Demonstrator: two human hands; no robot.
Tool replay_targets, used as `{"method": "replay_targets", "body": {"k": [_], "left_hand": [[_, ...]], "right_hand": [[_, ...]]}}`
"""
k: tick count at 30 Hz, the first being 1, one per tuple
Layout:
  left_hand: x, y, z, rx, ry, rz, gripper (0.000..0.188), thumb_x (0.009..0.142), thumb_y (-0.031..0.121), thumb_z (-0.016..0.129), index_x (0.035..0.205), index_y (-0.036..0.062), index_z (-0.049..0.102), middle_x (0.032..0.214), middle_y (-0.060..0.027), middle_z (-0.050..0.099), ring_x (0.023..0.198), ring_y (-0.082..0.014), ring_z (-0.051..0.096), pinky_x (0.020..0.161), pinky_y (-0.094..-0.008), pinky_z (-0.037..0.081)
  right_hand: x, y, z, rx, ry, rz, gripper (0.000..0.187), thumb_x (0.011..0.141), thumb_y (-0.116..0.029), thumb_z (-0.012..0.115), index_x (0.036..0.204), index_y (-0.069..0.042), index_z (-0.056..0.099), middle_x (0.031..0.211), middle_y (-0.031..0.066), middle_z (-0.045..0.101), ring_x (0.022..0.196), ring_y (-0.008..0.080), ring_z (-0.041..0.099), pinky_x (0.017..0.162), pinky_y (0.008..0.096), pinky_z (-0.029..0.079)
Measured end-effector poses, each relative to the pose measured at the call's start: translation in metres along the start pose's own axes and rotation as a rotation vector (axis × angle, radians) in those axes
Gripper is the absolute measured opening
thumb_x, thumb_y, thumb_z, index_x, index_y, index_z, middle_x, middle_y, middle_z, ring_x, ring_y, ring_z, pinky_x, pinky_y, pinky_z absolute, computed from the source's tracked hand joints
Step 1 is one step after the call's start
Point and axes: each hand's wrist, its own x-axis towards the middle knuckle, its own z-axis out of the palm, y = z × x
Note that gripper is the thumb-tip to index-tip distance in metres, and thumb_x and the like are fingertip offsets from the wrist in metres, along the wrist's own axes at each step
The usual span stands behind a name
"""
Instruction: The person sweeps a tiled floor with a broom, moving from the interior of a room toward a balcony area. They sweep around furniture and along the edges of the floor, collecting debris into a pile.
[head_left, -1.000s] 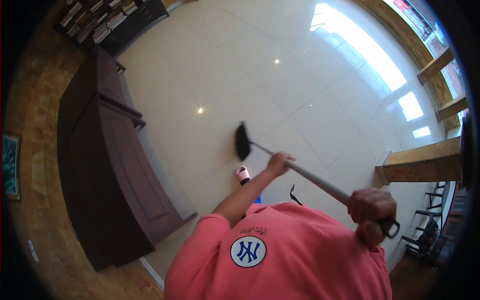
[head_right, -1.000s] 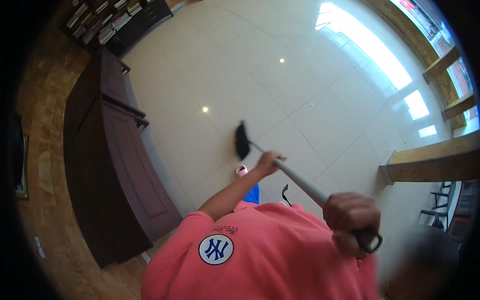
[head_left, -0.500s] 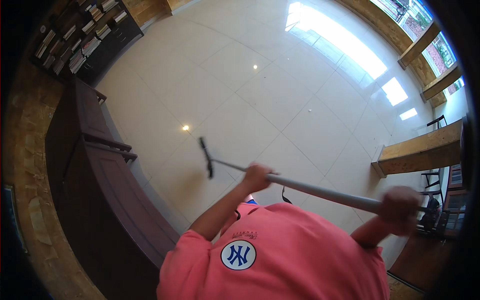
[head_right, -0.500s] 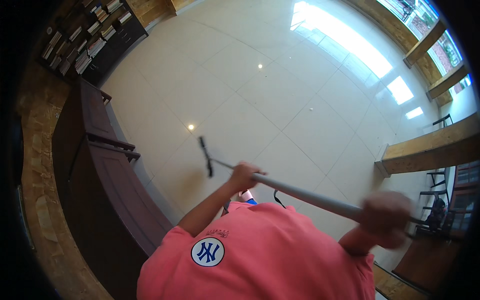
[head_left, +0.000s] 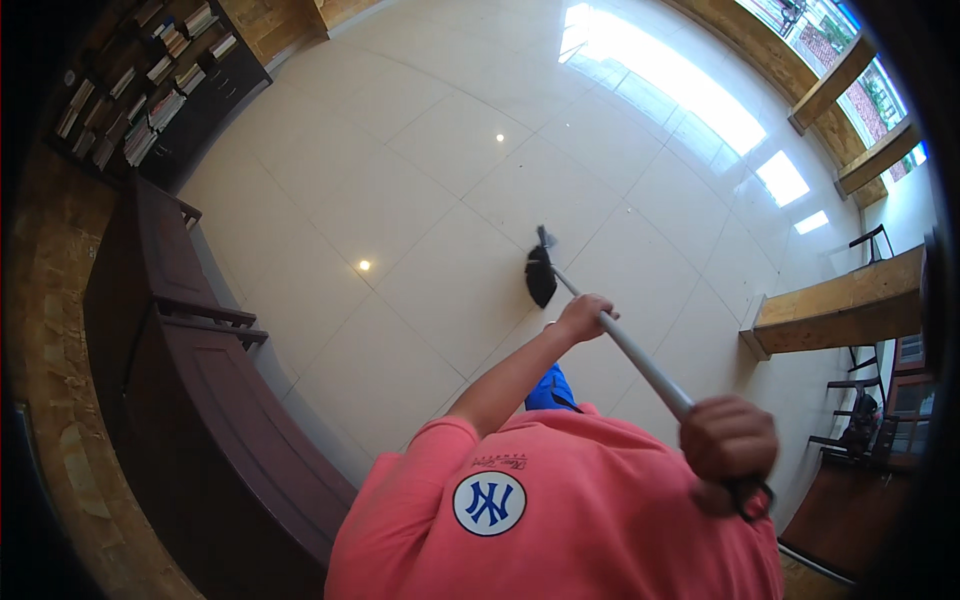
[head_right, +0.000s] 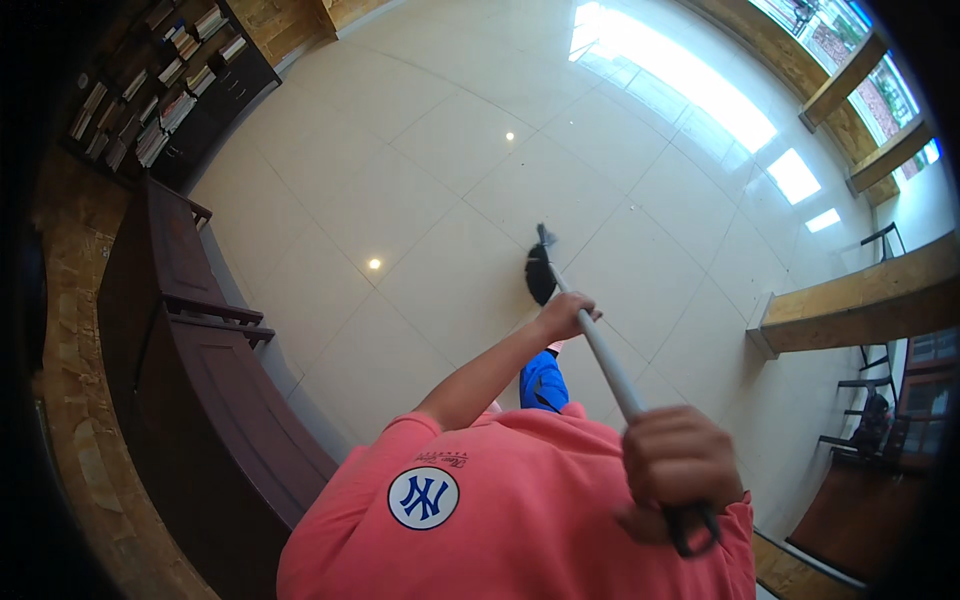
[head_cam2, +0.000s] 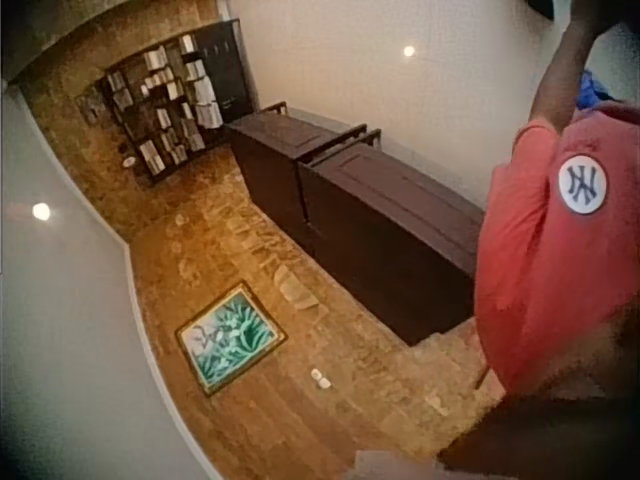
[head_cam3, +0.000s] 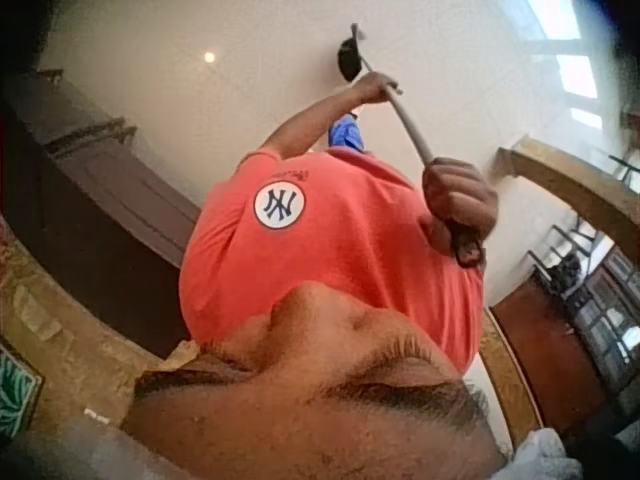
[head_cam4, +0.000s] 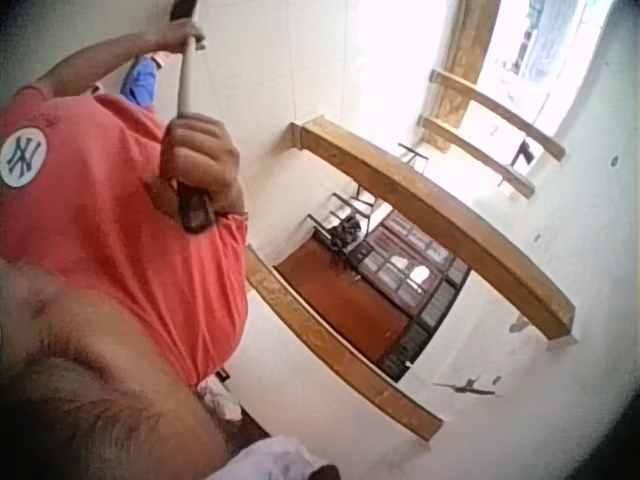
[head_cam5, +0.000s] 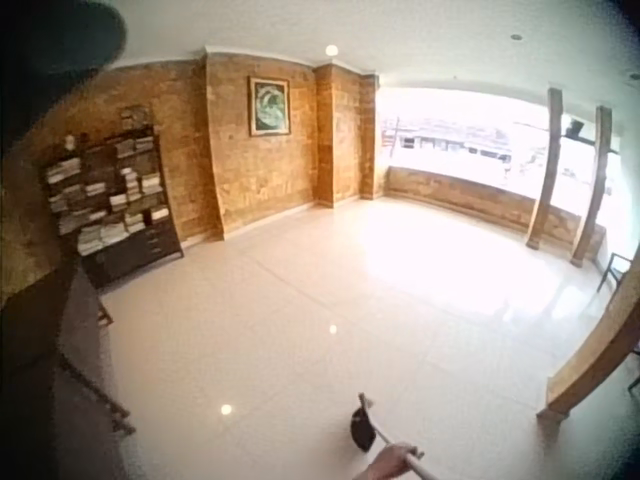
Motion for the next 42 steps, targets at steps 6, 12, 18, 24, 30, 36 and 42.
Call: {"method": "replay_targets", "body": {"k": [6, 12, 18, 24, 30, 36, 42], "left_hand": [[0.023, 0.068, -0.063, 0.107, -0.146, -0.024, 0.026, 0.076, 0.033, 0.061, 0.064, 0.0093, 0.057, 0.066, -0.0115, 0.057, 0.067, -0.0329, 0.057, 0.062, -0.0437, 0.044], [-0.020, -0.100, -0.107, 0.457, -0.367, -0.448, 0.011, 0.065, 0.022, 0.063, 0.072, 0.0135, 0.063, 0.073, -0.0095, 0.061, 0.074, -0.0303, 0.059, 0.065, -0.0418, 0.048], [0.087, -0.137, -0.022, 0.219, -0.161, -0.188, 0.014, 0.062, 0.019, 0.066, 0.072, 0.0109, 0.061, 0.074, -0.0125, 0.061, 0.075, -0.0329, 0.059, 0.067, -0.0427, 0.048], [0.235, -0.041, 0.046, 0.000, -0.122, 0.070, 0.018, 0.074, 0.027, 0.061, 0.070, 0.0096, 0.062, 0.077, -0.0103, 0.063, 0.079, -0.0281, 0.060, 0.074, -0.0401, 0.046], [0.232, 0.028, -0.016, 0.110, -0.139, 0.118, 0.033, 0.079, 0.035, 0.057, 0.060, 0.0077, 0.057, 0.062, -0.0135, 0.057, 0.063, -0.0320, 0.057, 0.064, -0.0423, 0.043], [0.158, -0.101, -0.126, 0.432, -0.427, -0.426, 0.009, 0.065, 0.023, 0.062, 0.071, 0.0163, 0.063, 0.074, -0.0078, 0.062, 0.074, -0.0306, 0.060, 0.063, -0.0417, 0.047], [0.148, -0.220, -0.112, 0.427, -0.313, -0.480, 0.031, 0.059, 0.020, 0.071, 0.088, 0.0115, 0.067, 0.086, -0.0120, 0.064, 0.085, -0.0295, 0.061, 0.078, -0.0387, 0.047]], "right_hand": [[-0.026, -0.018, -0.129, 0.434, 0.141, -0.273, 0.027, 0.069, 0.000, 0.059, 0.051, -0.012, 0.043, 0.043, 0.0001, 0.047, 0.033, 0.0090, 0.046, 0.034, 0.0202, 0.039], [-0.024, 0.152, -0.104, 0.548, 0.473, 0.160, 0.026, 0.078, -0.008, 0.054, 0.057, -0.007, 0.037, 0.050, 0.0055, 0.043, 0.040, 0.0155, 0.037, 0.043, 0.0325, 0.034], [-0.004, 0.144, -0.163, 0.312, 0.441, 0.258, 0.023, 0.073, -0.006, 0.056, 0.055, -0.002, 0.042, 0.052, 0.0069, 0.047, 0.046, 0.0172, 0.045, 0.049, 0.0313, 0.040], [0.033, 0.100, -0.214, 0.009, 0.093, -0.040, 0.024, 0.069, -0.009, 0.060, 0.052, -0.004, 0.043, 0.047, 0.0060, 0.045, 0.038, 0.0178, 0.046, 0.040, 0.0293, 0.039], [0.019, 0.092, -0.273, 0.376, 0.251, -0.294, 0.026, 0.065, -0.007, 0.062, 0.051, -0.008, 0.040, 0.042, 0.0026, 0.038, 0.035, 0.0160, 0.039, 0.037, 0.0269, 0.033], [0.030, 0.180, -0.230, 0.409, 0.488, 0.149, 0.025, 0.070, -0.003, 0.057, 0.055, -0.003, 0.037, 0.048, 0.0074, 0.040, 0.042, 0.0182, 0.039, 0.043, 0.0305, 0.034], [0.057, 0.259, -0.205, 0.371, 0.360, 0.286, 0.014, 0.069, 0.003, 0.052, 0.059, 0.001, 0.042, 0.057, 0.0113, 0.048, 0.052, 0.0211, 0.046, 0.052, 0.0320, 0.039]]}}
